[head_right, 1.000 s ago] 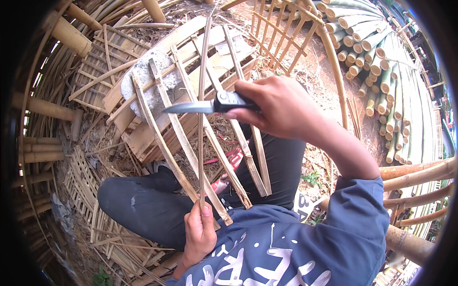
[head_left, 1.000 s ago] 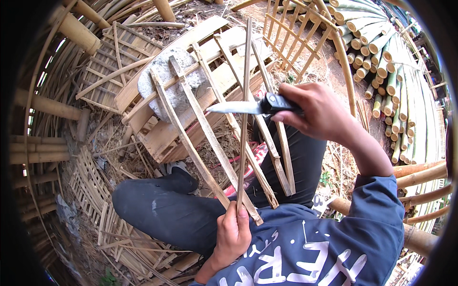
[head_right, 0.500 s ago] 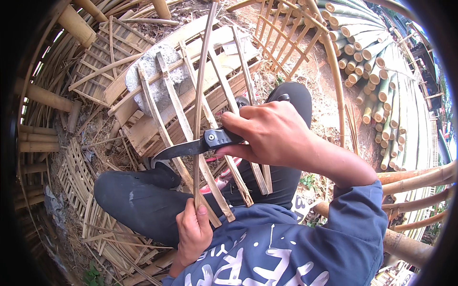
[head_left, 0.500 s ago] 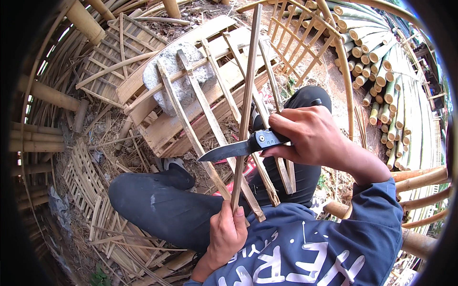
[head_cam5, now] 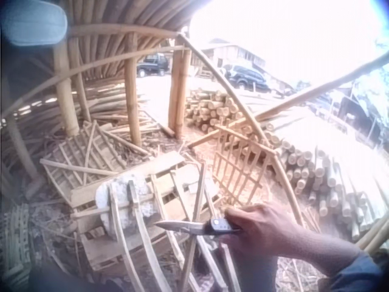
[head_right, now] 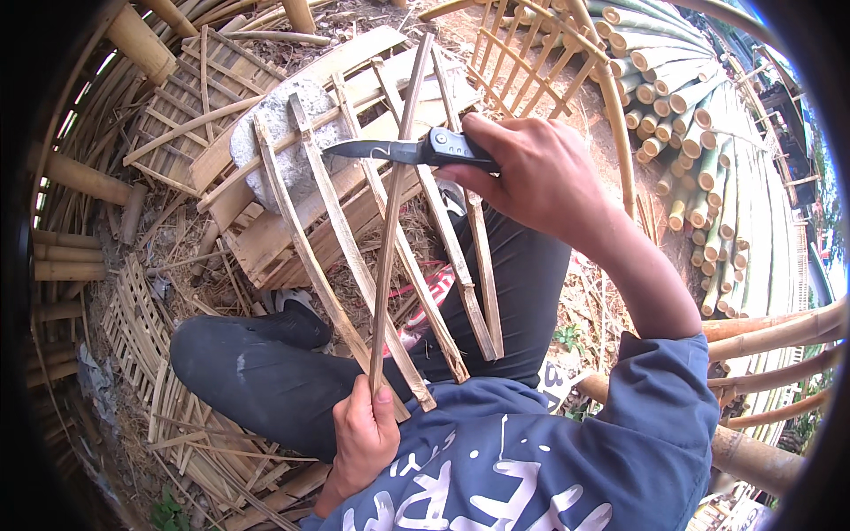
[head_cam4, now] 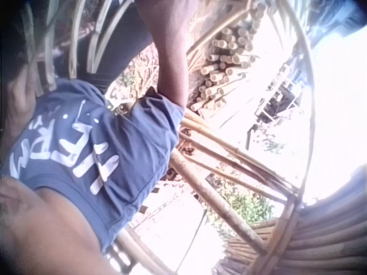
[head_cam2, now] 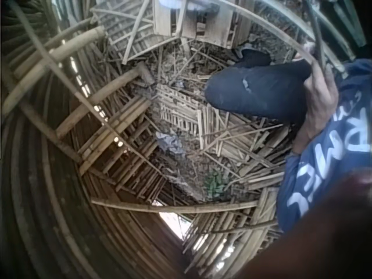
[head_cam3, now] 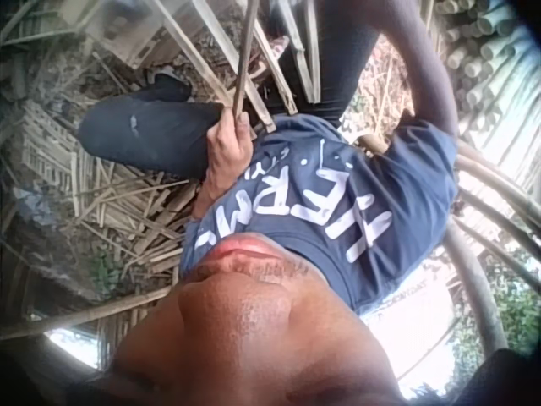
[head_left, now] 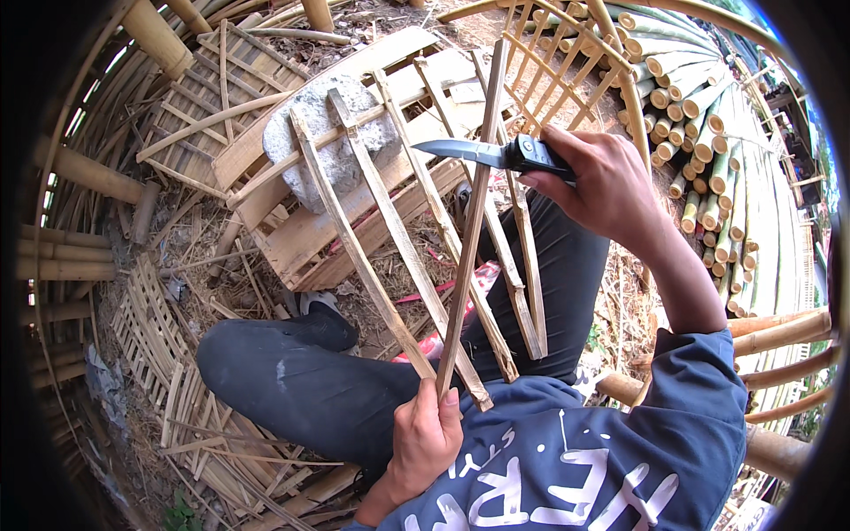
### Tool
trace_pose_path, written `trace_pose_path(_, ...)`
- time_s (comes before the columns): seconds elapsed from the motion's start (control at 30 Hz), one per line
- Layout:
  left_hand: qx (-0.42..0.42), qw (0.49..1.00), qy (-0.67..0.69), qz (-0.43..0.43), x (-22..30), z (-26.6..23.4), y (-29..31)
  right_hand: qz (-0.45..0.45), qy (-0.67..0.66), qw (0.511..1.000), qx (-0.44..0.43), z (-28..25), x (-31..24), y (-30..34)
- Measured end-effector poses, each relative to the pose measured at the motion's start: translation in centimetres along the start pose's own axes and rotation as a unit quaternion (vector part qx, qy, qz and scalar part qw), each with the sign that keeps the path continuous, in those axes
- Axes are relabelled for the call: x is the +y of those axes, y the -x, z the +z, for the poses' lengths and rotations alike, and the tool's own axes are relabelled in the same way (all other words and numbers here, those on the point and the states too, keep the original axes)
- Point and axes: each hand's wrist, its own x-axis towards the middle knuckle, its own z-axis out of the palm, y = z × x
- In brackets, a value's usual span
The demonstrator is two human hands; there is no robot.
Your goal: The person carves and whittles bamboo strips using a small knife to shape them for a wooden structure, working in an outdoor manufacturing environment.
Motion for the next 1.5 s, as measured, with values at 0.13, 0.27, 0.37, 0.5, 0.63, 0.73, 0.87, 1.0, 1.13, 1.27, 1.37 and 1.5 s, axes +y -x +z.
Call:
trace_pose_path(0.13,-0.001,1.0,-0.016,0.008,-0.3,0.2,0.2,0.014,0.002,1.0,0.028,0.3,1.8,-0.3)
trace_pose_path(0.27,-0.016,1.0,-0.022,-0.015,-0.1,0.0,0.4,0.053,0.023,0.998,0.037,0.8,4.9,-1.3)
trace_pose_path(0.37,-0.034,0.998,-0.029,-0.034,-0.2,0.2,0.3,0.133,0.031,0.991,-0.006,0.7,6.9,-2.3)
trace_pose_path(0.5,0.014,1.0,-0.022,0.006,0.1,0.1,0.4,0.243,0.096,0.965,0.026,2.9,14.0,-2.4)
trace_pose_path(0.63,0.037,0.999,-0.024,-0.008,-0.2,-0.1,-0.2,0.311,0.112,0.944,-0.01,2.9,17.0,-1.1)
trace_pose_path(0.73,0.041,0.999,-0.008,-0.027,-0.8,0.1,-0.3,0.296,0.023,0.955,0.006,1.8,13.5,-0.4)
trace_pose_path(0.87,0.031,0.999,-0.028,-0.034,-0.5,0.0,-1.0,0.1,-0.056,0.993,0.031,1.9,5.3,0.1)
trace_pose_path(1.0,0.07,0.994,-0.017,-0.081,0.4,0.0,-1.7,0.05,-0.127,0.99,-0.033,1.0,-0.1,1.2)
trace_pose_path(1.13,0.077,0.996,-0.047,-0.018,-0.5,0.0,-1.8,0.016,-0.141,0.988,-0.056,0.6,-1.8,2.0)
trace_pose_path(1.27,0.077,0.99,-0.103,0.058,-0.7,0.0,-2.1,-0.031,-0.149,0.986,-0.066,1.4,-2.9,2.1)
trace_pose_path(1.37,0.077,0.983,-0.135,0.094,-0.9,0.1,-2.3,-0.03,-0.145,0.986,-0.078,1.4,-3.4,2.0)
trace_pose_path(1.5,0.08,0.976,-0.165,0.119,-1.1,-0.2,-2.5,-0.035,-0.136,0.986,-0.095,1.3,-4.0,2.1)
